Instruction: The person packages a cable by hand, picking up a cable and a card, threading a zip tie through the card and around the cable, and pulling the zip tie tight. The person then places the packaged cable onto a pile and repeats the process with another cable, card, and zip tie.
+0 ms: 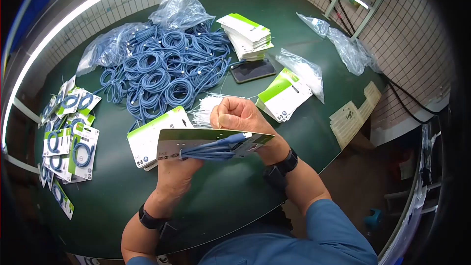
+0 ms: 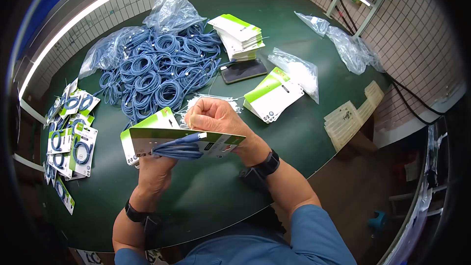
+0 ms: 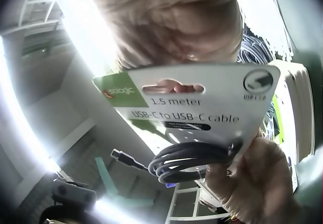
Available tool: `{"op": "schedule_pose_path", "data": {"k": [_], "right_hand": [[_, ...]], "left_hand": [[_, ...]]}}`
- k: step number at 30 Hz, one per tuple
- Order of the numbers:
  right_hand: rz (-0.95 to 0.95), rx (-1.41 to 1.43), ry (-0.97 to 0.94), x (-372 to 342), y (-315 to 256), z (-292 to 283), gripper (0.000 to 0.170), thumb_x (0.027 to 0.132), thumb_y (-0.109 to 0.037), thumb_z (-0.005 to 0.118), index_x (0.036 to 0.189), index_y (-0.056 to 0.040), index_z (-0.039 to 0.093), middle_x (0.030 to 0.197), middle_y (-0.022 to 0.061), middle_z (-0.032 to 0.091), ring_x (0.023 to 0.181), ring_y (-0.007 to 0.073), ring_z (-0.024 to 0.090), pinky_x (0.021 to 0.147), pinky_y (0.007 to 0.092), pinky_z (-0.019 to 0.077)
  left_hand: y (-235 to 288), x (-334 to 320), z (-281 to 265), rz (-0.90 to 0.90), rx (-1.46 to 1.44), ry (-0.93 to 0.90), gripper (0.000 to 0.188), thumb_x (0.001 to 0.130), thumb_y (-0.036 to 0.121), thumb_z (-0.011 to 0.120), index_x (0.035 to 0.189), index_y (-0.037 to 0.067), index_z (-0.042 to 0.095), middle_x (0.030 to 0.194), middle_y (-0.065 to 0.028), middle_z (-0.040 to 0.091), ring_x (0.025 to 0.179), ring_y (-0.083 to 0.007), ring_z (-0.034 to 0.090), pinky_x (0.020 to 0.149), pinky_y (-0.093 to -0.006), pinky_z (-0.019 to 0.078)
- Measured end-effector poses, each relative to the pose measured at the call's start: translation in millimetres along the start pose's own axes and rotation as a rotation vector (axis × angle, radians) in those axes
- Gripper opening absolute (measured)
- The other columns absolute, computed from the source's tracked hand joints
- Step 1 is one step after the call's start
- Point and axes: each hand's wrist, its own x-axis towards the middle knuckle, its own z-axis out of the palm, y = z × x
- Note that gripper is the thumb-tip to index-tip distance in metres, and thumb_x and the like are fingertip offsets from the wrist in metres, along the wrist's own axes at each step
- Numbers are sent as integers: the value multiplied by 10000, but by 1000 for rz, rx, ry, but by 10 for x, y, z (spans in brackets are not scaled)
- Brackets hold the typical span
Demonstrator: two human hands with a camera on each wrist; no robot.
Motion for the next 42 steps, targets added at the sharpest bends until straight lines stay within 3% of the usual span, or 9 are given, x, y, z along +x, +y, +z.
{"op": "schedule_pose_path", "data": {"k": [8, 16, 20, 22, 23, 26, 32, 35, 42], "right_hand": [[-53, 371, 129, 51, -107, 23, 127, 994, -75, 673, 1098, -16, 631, 1104, 100, 686, 1020, 163, 672, 881, 259, 530], [-78, -468, 252, -17, -23, 122, 152, 973, -104, 735, 1085, -23, 671, 995, 43, 723, 880, 83, 669, 770, 246, 547], [-113, -421, 304, -27, -52, 95, 150, 963, -116, 754, 1056, -20, 686, 909, 5, 715, 820, 57, 648, 720, 241, 540], [-96, -475, 262, -20, -82, 126, 151, 955, -103, 760, 1052, -15, 685, 939, 14, 712, 829, 57, 644, 709, 237, 537], [-80, -502, 239, -33, -78, 142, 152, 951, -96, 763, 1050, -12, 684, 954, 19, 711, 833, 57, 642, 703, 236, 535], [-52, -551, 164, -52, -49, 172, 161, 937, -78, 772, 1047, -2, 682, 984, 33, 710, 828, 63, 641, 699, 237, 533], [21, -617, 33, -98, -84, 315, 204, 904, -44, 792, 1060, 15, 676, 1032, 47, 705, 821, 71, 631, 710, 246, 529], [-196, -749, 40, -83, -96, 399, 245, 848, -28, 831, 1048, 5, 694, 1017, 49, 712, 825, 99, 650, 707, 264, 534], [-348, -1080, -187, -80, -127, 440, 322, 749, -84, 906, 1023, -47, 741, 1017, 89, 722, 850, 208, 698, 708, 301, 549]], "left_hand": [[92, 101, -142, -51, -207, 121, 415, 867, -58, 758, 1246, 45, 622, 1050, -47, 705, 874, -114, 666, 703, -247, 533], [206, 99, -122, -70, -234, 226, 451, 863, -57, 750, 1283, 42, 622, 1178, -73, 694, 965, -138, 681, 745, -258, 546], [371, 115, -176, 313, -119, 288, 577, 849, -41, 789, 1381, 44, 582, 1346, -123, 597, 1153, -215, 637, 900, -332, 546], [473, 77, -328, 616, 544, 287, 675, 805, 3, 828, 1427, 25, 565, 1455, -154, 504, 1273, -305, 584, 1046, -437, 493], [531, 33, -342, 600, 536, 294, 675, 805, 3, 828, 1427, 25, 565, 1455, -154, 504, 1273, -305, 584, 1046, -437, 493], [827, -46, -267, 772, 1524, 160, 700, 733, 39, 845, 1387, 8, 598, 1340, -174, 580, 1234, -339, 601, 1060, -494, 473], [657, -176, -300, 730, 1545, -8, 676, 715, 58, 796, 1364, -2, 621, 1067, -137, 624, 1047, -313, 632, 1007, -476, 490], [525, -235, -313, 731, 1558, -22, 624, 752, 50, 744, 1363, -2, 624, 925, -95, 608, 913, -279, 635, 927, -447, 512], [293, -282, -325, 794, 1622, -26, 528, 826, 35, 646, 1353, 6, 652, 806, -37, 516, 696, -189, 551, 643, -361, 447]]}}
